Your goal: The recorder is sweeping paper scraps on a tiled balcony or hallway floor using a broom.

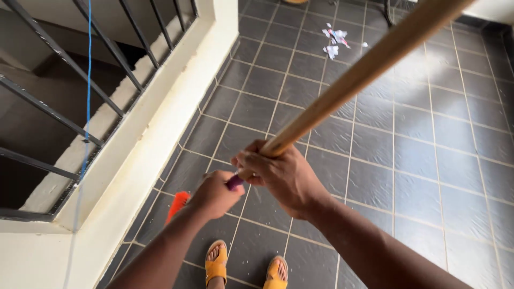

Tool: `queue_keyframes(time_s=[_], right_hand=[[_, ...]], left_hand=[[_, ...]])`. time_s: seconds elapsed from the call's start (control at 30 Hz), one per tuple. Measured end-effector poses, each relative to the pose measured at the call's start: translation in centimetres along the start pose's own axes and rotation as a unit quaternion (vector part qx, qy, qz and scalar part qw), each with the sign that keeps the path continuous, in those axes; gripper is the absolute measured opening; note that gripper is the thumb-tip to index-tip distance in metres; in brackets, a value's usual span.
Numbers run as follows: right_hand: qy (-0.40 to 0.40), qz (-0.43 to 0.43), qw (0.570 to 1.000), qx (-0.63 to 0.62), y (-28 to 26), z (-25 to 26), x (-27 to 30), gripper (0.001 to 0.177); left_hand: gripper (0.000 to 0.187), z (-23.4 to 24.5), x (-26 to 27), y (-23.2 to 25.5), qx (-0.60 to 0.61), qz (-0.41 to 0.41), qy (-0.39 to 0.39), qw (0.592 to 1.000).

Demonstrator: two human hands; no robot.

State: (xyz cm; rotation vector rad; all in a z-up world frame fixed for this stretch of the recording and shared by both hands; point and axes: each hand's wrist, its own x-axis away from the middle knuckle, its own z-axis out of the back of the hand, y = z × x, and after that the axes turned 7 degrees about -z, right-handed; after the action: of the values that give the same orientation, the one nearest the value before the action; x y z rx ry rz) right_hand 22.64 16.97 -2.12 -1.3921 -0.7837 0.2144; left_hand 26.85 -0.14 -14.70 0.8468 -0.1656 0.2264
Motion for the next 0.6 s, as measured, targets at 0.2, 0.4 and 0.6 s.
queue_keyframes(time_s=[0.2,0.4,0.6], right_hand=[[-0.017,-0.046,0.998,0.026,-0.1,1.5,1.2,0.034],[-0.020,-0.020,0.997,0.073,-2.3,2.8,0.0,0.032],[0.022,-0.020,1.000,-0.009,-2.6,4.3,-5.1,0.032]], left_hand=[[0.014,-3.1,-0.5,2.5,0.014,-0.007,0.030,0.999],[0.017,-2.0,-2.8,2.6,-0.008,0.009,0.027,1.000],[0.013,0.1,-7.9,4.2,-0.031,-0.013,0.018,0.999]])
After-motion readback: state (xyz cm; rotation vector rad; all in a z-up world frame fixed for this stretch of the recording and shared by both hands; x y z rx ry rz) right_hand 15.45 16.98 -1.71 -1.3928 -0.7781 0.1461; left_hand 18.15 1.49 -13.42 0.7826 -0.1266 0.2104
